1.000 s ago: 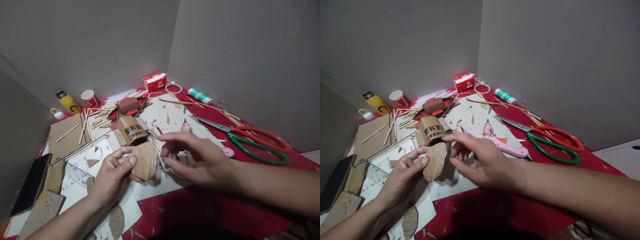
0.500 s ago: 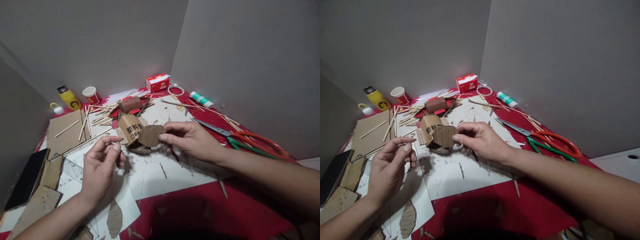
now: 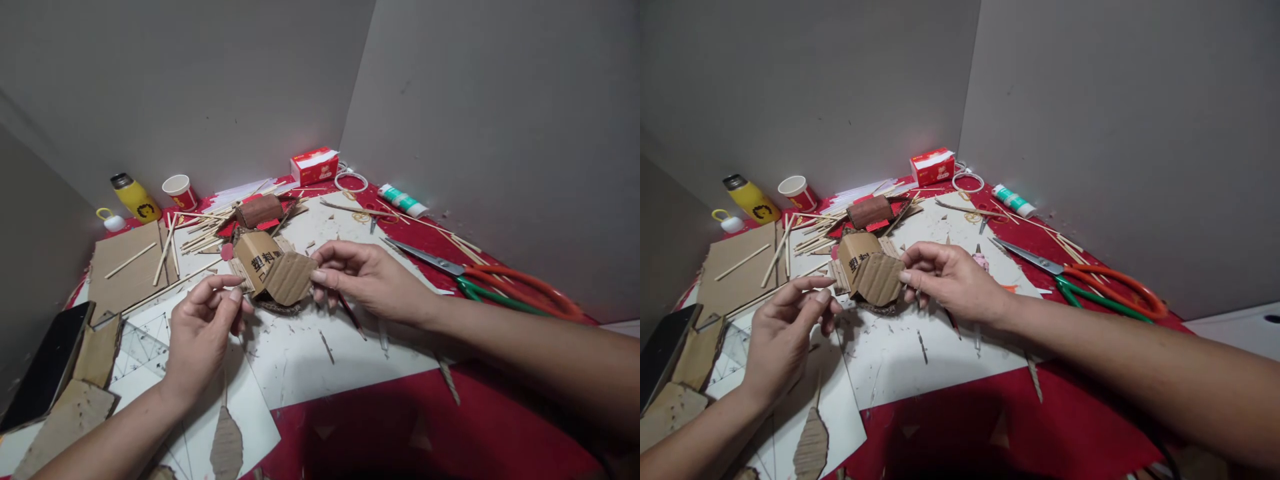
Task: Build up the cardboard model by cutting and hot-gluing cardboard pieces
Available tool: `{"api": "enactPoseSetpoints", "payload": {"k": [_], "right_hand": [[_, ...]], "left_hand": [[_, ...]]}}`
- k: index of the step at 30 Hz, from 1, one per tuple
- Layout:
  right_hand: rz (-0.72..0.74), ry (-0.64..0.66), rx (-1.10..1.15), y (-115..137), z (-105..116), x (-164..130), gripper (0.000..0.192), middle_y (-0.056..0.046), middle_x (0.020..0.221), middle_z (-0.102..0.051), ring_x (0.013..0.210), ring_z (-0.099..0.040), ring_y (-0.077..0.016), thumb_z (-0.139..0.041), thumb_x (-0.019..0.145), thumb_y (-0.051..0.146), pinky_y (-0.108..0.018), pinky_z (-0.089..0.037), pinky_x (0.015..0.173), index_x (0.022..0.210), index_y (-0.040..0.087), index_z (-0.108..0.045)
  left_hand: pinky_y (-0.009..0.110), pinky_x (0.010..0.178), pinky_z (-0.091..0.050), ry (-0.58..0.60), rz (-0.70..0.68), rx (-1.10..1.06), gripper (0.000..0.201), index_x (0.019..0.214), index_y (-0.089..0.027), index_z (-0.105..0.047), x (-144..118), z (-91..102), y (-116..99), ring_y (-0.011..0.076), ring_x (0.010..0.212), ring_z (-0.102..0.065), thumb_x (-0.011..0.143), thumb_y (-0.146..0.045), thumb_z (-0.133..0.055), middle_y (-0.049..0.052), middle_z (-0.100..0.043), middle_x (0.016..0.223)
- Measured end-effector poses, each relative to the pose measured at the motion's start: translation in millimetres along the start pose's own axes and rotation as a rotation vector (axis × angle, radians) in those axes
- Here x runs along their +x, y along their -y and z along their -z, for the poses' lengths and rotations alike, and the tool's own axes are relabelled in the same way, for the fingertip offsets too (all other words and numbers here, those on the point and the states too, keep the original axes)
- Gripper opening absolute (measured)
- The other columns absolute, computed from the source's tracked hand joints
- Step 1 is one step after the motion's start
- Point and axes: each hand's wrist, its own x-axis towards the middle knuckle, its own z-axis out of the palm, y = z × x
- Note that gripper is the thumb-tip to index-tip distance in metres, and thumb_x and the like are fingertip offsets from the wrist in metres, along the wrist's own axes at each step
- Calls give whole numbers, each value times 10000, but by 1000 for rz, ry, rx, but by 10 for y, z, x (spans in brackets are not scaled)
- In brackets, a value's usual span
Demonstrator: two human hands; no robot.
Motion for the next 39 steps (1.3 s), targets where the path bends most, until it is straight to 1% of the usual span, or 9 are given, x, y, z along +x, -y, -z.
{"api": "enactPoseSetpoints", "payload": {"k": [6,9,12,15,17,19,22,25,39], "right_hand": [[-91,23,57,31,-45,-93,280,24,640,-636,531,-569,-80,-762,735,395,-223,-496,524,804,168,-614],[-24,35,-111,6,-43,-159,188,7,686,-657,575,-585,-90,-725,769,333,-225,-505,554,834,166,-667],[252,26,-363,-18,7,-206,119,-20,801,-699,686,-633,-111,-681,824,251,-233,-530,634,922,183,-690],[639,147,-606,-21,69,-217,91,-65,877,-706,826,-655,-132,-608,891,156,-244,-538,741,944,165,-681],[764,203,-691,-13,96,-199,101,-76,873,-698,835,-649,-126,-580,912,122,-228,-531,742,948,147,-671],[724,182,-692,-8,112,-156,81,-47,827,-694,766,-640,-104,-596,904,117,-199,-521,701,926,155,-664],[531,80,-550,-31,130,-55,33,4,759,-668,671,-619,-88,-653,855,154,-188,-511,643,839,181,-647],[388,23,-405,-87,149,48,74,14,738,-635,661,-603,-102,-690,799,204,-218,-505,627,771,182,-625],[403,73,-406,-130,169,159,71,11,737,-639,684,-591,-102,-668,799,206,-232,-473,650,760,166,-626]], "left_hand": [[182,481,-437,150,-6,139,151,878,-174,-686,-72,-7,11,80,506,-525,822,-312,-711,-16,-652,649],[199,497,-436,240,-181,355,164,746,-167,-670,-120,-6,34,96,527,-544,853,-291,-680,-4,-635,609],[216,560,-472,318,-494,575,82,824,-156,-665,-133,7,57,117,599,-603,887,-195,-630,27,-670,681],[240,574,-496,399,-820,666,104,946,-128,-636,-127,20,83,143,642,-627,885,-79,-568,64,-679,738],[248,586,-508,401,-927,663,147,994,-107,-620,-127,24,100,149,669,-635,873,-46,-561,79,-683,766],[237,593,-505,326,-907,647,176,1032,-99,-614,-129,29,112,132,668,-627,863,-53,-596,68,-681,777],[208,574,-475,145,-803,640,194,1045,-125,-620,-117,48,127,94,626,-595,855,-92,-642,22,-662,754],[187,594,-475,59,-710,642,138,983,-167,-640,-85,73,152,74,631,-601,860,-103,-641,-7,-667,757],[184,545,-464,73,-570,711,52,916,-182,-671,-6,63,252,65,560,-585,872,-179,-643,-29,-685,713]]}}
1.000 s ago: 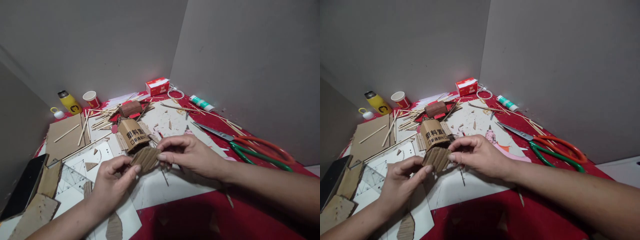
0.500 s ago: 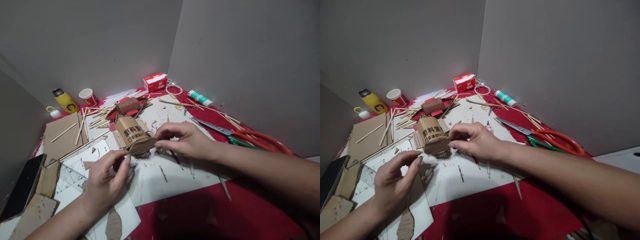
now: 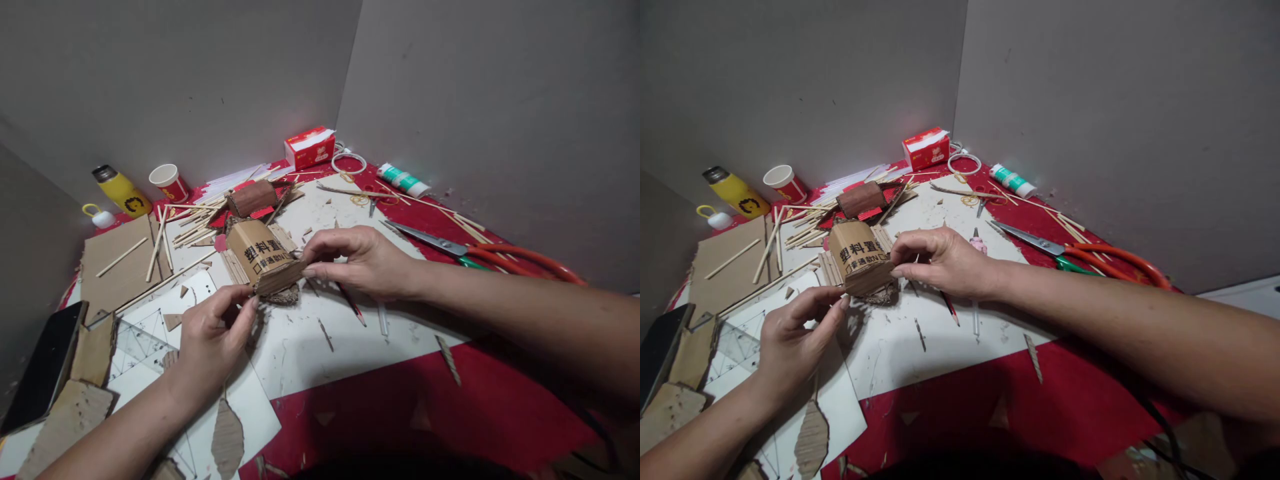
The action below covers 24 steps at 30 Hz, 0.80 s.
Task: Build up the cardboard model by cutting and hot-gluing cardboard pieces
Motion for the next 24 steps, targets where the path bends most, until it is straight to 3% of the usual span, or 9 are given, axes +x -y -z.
{"api": "enactPoseSetpoints", "payload": {"k": [10,20,24], "right_hand": [[74,87,-119,-42,-11,16,70,-13,771,-685,706,-622,-114,-615,847,194,-240,-485,669,802,162,-657],[91,73,-143,-74,-27,20,59,-14,764,-680,691,-606,-112,-634,848,186,-239,-482,660,799,162,-658],[181,66,-196,18,6,27,56,-27,787,-664,707,-594,-122,-619,872,195,-255,-485,664,829,170,-645]], "left_hand": [[208,526,-446,-1,144,-94,60,823,-193,-609,11,21,-22,84,549,-558,870,-167,-581,-39,-616,662],[183,495,-440,-19,49,-9,12,842,-181,-631,12,1,-75,65,490,-547,841,-175,-642,-49,-631,619],[187,492,-451,-32,86,-103,221,1062,-186,-596,-1,2,-70,70,506,-561,849,-184,-656,-47,-643,683]]}}
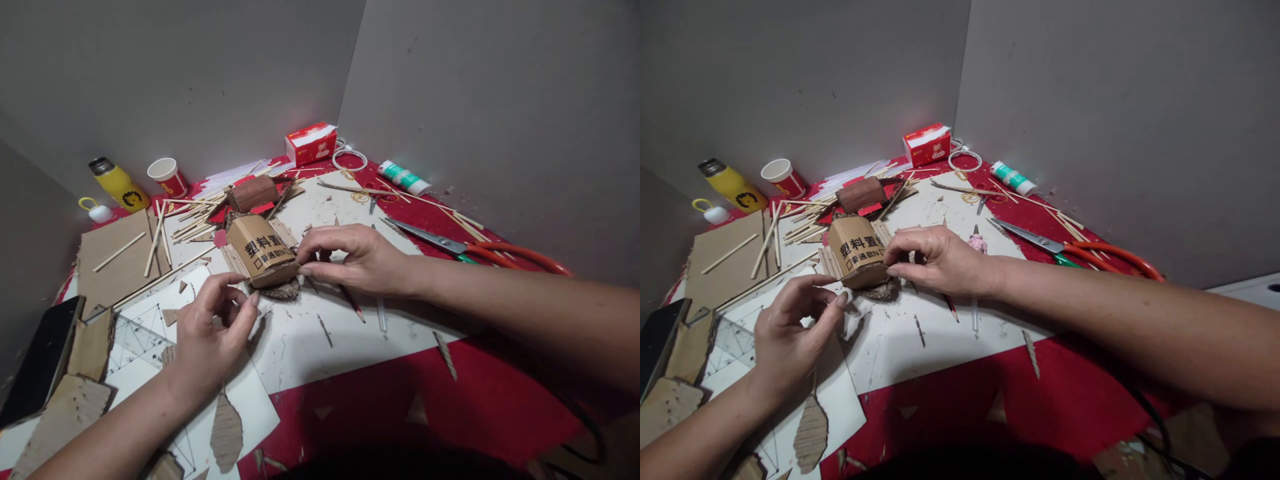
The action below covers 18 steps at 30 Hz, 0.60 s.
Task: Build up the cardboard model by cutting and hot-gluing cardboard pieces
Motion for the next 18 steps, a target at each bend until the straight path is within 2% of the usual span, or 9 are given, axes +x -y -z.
{"api": "enactPoseSetpoints", "payload": {"k": [2,3,5,6,8,13,18], "right_hand": [[59,14,-25,77,38,19,51,-34,801,-661,734,-600,-129,-607,884,182,-264,-492,689,850,171,-643],[83,27,-29,117,53,27,51,-37,813,-664,752,-606,-131,-601,889,176,-267,-496,705,861,174,-643],[106,45,-16,182,66,38,57,-38,834,-679,779,-623,-133,-595,895,171,-268,-502,729,877,182,-648],[101,44,-4,202,64,39,60,-34,837,-686,782,-630,-132,-597,896,172,-266,-505,734,879,187,-653],[68,12,24,212,49,35,57,-25,818,-695,763,-635,-130,-613,888,185,-262,-505,721,862,190,-664],[-110,-69,105,131,22,21,90,-23,823,-711,736,-640,-137,-702,818,248,-263,-514,684,870,176,-690],[-71,-49,132,48,4,15,60,-36,800,-709,740,-644,-135,-682,819,208,-270,-511,699,828,155,-710]], "left_hand": [[186,494,-453,5,-24,-42,343,1188,-191,-559,3,22,-6,67,513,-560,859,-182,-655,-41,-648,726],[184,507,-459,14,-57,-38,321,1176,-199,-575,9,35,-11,65,530,-568,865,-174,-650,-36,-655,745],[176,536,-466,33,-122,6,160,1028,-203,-632,29,59,-22,62,561,-578,875,-156,-638,-33,-662,749],[173,550,-468,42,-140,28,82,943,-199,-638,39,65,-25,61,573,-581,880,-147,-630,-34,-661,739],[171,560,-467,52,-141,51,59,870,-193,-624,54,64,-23,62,582,-583,889,-137,-615,-36,-653,718],[170,553,-464,21,-82,29,64,917,-197,-619,38,17,5,61,586,-592,900,-138,-599,-34,-662,743],[169,528,-448,21,-143,84,69,884,-188,-621,21,13,-9,55,546,-577,888,-123,-599,-40,-647,709]]}}
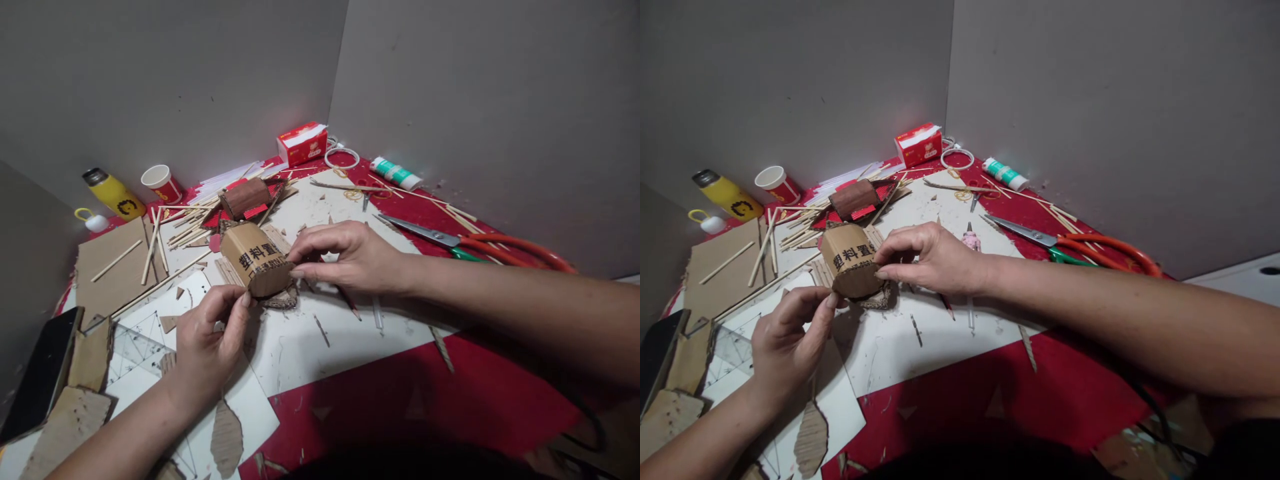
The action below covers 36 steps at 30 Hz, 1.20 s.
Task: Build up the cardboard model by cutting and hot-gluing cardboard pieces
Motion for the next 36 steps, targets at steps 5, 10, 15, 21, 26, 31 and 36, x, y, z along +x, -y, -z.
{"api": "enactPoseSetpoints", "payload": {"k": [5,10,15,21,26,31,36], "right_hand": [[6,11,-41,-16,-9,11,68,-36,805,-720,745,-641,-130,-662,834,197,-263,-501,698,820,159,-716],[0,-6,-38,-6,27,33,75,-32,789,-711,713,-634,-125,-659,834,202,-256,-502,680,798,158,-709],[20,11,-56,-60,24,-14,75,-20,776,-717,695,-643,-122,-641,859,214,-247,-518,663,833,167,-694],[300,102,-231,-108,8,-48,132,-85,884,-730,814,-679,-136,-561,937,186,-251,-536,755,966,130,-677],[272,135,-221,-81,43,-24,112,-66,878,-717,803,-674,-118,-557,945,186,-219,-532,732,968,149,-660],[281,231,-221,-102,65,-22,149,-67,904,-720,818,-667,-115,-516,961,177,-226,-524,744,989,148,-659],[262,217,-226,-129,45,-28,146,-49,863,-712,777,-657,-106,-528,960,196,-213,-518,717,973,145,-664]], "left_hand": [[181,499,-431,18,-29,48,63,893,-183,-624,-6,14,-28,56,507,-547,857,-131,-628,-45,-631,672],[208,524,-443,-78,25,5,293,1116,-181,-613,-10,45,-11,74,554,-543,834,-105,-635,-28,-626,748],[272,684,-483,-138,-100,44,298,1053,-197,-647,52,57,45,127,742,-589,797,-45,-634,18,-660,909],[295,750,-505,-11,-139,7,317,1105,-159,-631,57,56,47,160,861,-615,804,-61,-649,60,-658,966],[286,730,-518,30,-169,2,261,1066,-184,-628,66,61,34,156,847,-619,825,-92,-669,47,-670,929],[341,799,-533,61,-212,76,318,1135,-174,-594,101,33,67,189,931,-623,830,-100,-647,85,-660,1008],[343,827,-520,84,-211,92,340,1153,-150,-586,104,21,75,193,961,-615,823,-75,-620,101,-647,1039]]}}
